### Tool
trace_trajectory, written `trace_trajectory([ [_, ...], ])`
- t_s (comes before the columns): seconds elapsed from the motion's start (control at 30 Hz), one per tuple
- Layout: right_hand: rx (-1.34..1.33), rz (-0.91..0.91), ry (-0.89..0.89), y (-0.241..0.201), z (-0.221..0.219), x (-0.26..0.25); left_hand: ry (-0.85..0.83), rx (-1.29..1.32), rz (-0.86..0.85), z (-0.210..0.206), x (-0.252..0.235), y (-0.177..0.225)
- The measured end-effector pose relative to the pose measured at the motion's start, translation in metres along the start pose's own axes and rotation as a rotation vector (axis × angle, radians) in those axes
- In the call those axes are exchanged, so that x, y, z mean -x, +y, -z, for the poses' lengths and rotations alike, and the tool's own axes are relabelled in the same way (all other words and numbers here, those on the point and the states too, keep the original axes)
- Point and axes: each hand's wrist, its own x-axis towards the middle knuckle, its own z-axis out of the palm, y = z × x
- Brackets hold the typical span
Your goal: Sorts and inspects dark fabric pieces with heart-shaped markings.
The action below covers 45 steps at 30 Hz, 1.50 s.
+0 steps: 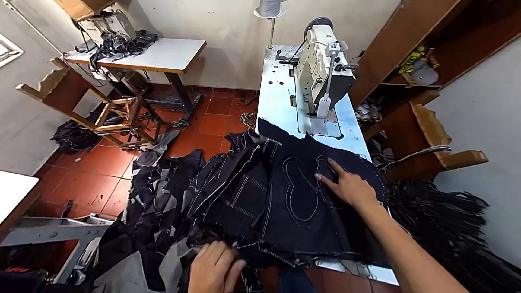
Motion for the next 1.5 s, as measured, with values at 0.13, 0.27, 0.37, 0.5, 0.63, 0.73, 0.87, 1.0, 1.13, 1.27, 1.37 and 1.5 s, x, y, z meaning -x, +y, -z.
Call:
trace_trajectory([
  [0.13,-0.008,0.032,0.003,0.002,0.003,-0.007,-0.225,-0.008,0.093,-0.039,0.047,-0.025],
  [0.27,-0.006,0.007,-0.048,-0.005,0.010,-0.001,-0.212,0.306,-0.033,-0.046,0.040,-0.020],
  [0.37,0.016,-0.039,-0.100,-0.016,0.051,0.031,-0.353,0.778,-0.071,-0.016,0.020,-0.016],
  [0.5,-0.042,0.319,-0.082,-0.027,0.083,0.128,-0.472,0.860,-0.166,0.011,-0.004,-0.015],
  [0.63,-0.046,0.753,0.093,-0.057,0.037,0.212,-0.596,0.789,0.023,0.028,-0.019,-0.013],
  [0.73,0.129,0.830,0.374,-0.071,0.004,0.227,-0.610,0.695,0.162,0.032,-0.032,-0.005],
  [0.87,0.225,0.883,0.664,-0.081,-0.022,0.223,-0.674,0.620,0.090,0.047,-0.047,0.006],
  [1.0,0.226,1.011,0.799,-0.086,-0.031,0.215,-0.705,0.528,0.143,0.060,-0.056,0.032],
  [1.13,0.224,0.997,0.906,-0.090,-0.036,0.209,-0.710,0.487,0.276,0.056,-0.051,0.063],
  [1.27,0.296,0.947,0.991,-0.093,-0.039,0.201,-0.628,0.509,0.429,0.037,-0.035,0.085],
  [1.37,0.247,1.009,0.902,-0.082,-0.033,0.189,-0.571,0.558,0.505,0.028,-0.021,0.090],
  [1.5,0.006,1.119,0.524,-0.056,0.004,0.187,-0.392,0.604,0.428,0.033,-0.001,0.085],
])
